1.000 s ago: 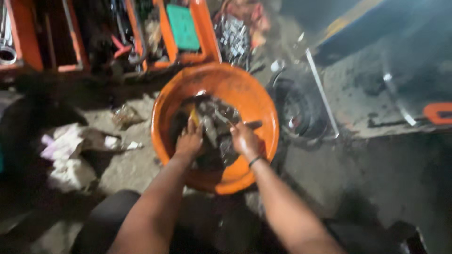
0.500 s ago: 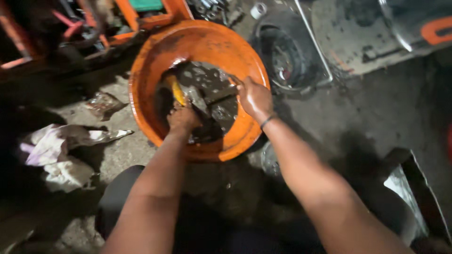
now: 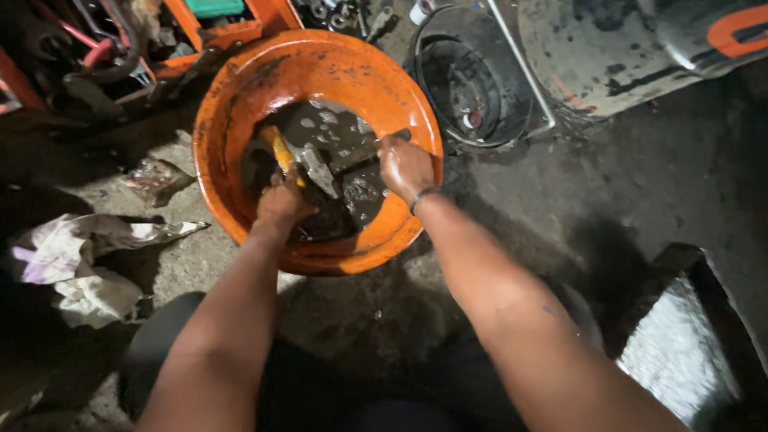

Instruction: The person scrubs various metal tools, including a hammer and a wrench, in an orange basin filled with dark soapy water. They use a yellow scrubbing brush to clean the tools one by one, rinsing them in the water and placing them aside on a nearby surface.

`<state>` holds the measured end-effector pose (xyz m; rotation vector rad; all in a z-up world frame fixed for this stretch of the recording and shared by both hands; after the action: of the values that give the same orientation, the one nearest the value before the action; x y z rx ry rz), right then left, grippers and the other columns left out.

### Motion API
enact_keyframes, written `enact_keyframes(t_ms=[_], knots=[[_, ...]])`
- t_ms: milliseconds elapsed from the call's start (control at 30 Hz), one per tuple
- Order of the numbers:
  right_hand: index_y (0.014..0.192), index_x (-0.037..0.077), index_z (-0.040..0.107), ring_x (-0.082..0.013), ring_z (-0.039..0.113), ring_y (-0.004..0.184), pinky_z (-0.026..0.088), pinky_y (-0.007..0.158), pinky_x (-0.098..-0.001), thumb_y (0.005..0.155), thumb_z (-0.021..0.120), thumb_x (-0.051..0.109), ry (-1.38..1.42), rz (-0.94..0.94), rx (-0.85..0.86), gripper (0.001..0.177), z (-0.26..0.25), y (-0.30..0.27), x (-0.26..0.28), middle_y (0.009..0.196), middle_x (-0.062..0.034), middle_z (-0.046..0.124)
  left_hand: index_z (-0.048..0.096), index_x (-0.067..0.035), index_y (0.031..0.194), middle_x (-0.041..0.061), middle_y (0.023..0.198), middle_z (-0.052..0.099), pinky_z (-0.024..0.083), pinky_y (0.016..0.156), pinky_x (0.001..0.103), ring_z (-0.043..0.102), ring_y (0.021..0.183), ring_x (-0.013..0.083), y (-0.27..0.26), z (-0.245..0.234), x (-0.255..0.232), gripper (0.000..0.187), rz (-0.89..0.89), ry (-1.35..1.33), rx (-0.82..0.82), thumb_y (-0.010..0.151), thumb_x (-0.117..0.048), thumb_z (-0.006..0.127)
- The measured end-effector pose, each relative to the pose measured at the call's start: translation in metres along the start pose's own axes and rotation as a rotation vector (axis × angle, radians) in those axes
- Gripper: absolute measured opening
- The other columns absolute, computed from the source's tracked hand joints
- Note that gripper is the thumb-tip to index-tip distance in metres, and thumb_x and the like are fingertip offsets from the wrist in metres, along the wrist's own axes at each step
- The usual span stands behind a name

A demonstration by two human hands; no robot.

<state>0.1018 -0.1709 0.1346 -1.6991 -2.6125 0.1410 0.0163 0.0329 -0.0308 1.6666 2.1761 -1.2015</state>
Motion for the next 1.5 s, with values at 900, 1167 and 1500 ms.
enact_keyframes(t_ms=[900,1167,1500], knots=[[0.104,-0.001,0.060,-0.0346,0.071,0.067,0.055,0.058,-0.0473,0.090,0.048,0.014,0.545,-0.227,-0.173,0.023,-0.009,0.018,-0.024,0.078,-0.0209,0.070,0.001,0.001,0.161,0.018,0.152,0.048,0.030,0.116,0.060,0.047,0.141,0.0344,-0.012,0.070,-0.054,0.106,-0.243,0.588,0.328,0.096,-0.057,0.061],[0.109,0.010,0.064,-0.0433,0.070,0.074,0.054,0.056,-0.0603,0.086,0.048,0.024,0.211,-0.175,0.150,0.031,0.028,0.020,-0.043,0.096,-0.0269,0.069,0.000,-0.010,0.156,0.018,0.172,0.015,0.011,0.118,0.070,0.014,0.154,0.0445,-0.029,0.041,-0.083,0.110,-0.300,0.509,0.287,0.088,-0.065,0.066],[0.110,0.002,0.060,-0.0233,0.066,0.066,0.050,0.056,-0.0346,0.103,0.055,0.018,0.840,-0.181,0.035,0.018,0.047,0.053,-0.046,0.080,-0.0117,0.069,-0.003,0.009,0.156,0.025,0.144,0.049,0.038,0.110,0.055,0.049,0.135,0.0399,-0.014,0.054,-0.044,0.112,-0.296,0.288,0.173,0.091,-0.059,0.058]])
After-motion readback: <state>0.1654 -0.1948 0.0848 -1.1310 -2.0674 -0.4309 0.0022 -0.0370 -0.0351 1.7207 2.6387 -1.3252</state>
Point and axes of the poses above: each hand's wrist, its own y-axis towards the middle knuckle, its own z-axis out of the palm, x = y × z, the point moved 7 cm from there along y, towards the middle knuckle
